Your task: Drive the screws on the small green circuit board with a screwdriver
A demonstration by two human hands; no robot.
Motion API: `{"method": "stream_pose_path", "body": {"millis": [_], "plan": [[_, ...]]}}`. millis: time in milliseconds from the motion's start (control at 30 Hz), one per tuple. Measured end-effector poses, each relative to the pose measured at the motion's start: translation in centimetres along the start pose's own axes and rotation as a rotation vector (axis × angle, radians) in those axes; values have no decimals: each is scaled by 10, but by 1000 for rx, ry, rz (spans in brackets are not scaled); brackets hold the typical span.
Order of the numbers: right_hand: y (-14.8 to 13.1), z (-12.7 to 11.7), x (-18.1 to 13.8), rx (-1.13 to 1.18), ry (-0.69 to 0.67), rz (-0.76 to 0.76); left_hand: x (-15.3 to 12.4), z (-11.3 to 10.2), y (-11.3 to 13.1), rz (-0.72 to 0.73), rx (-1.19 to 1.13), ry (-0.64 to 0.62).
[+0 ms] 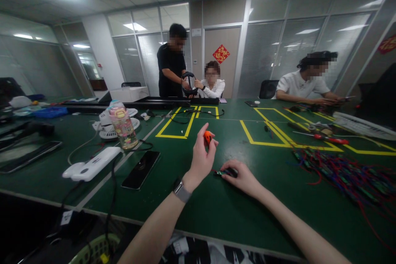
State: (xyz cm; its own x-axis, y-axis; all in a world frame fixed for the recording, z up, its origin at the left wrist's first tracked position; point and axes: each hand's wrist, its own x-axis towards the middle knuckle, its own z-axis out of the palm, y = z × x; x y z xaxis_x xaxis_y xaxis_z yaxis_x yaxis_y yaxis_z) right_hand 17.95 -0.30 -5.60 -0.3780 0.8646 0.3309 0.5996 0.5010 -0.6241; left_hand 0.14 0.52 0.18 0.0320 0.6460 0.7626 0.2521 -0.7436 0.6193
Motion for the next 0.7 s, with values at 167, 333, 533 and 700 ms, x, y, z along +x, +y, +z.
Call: {"method": "stream_pose_path", "body": {"millis": [167, 333, 533, 700], "plan": [[3, 2, 0, -8, 14, -8, 0, -8, 6, 2, 359, -436], [8, 3, 1, -57, 50, -22, -6, -6, -1, -85, 648, -825], [3, 0, 1, -43, 42, -7, -9, 0, 1, -103, 686, -879], [-1, -2, 0, 28, 15, 1, -9, 0, 2, -97, 693, -889]]}}
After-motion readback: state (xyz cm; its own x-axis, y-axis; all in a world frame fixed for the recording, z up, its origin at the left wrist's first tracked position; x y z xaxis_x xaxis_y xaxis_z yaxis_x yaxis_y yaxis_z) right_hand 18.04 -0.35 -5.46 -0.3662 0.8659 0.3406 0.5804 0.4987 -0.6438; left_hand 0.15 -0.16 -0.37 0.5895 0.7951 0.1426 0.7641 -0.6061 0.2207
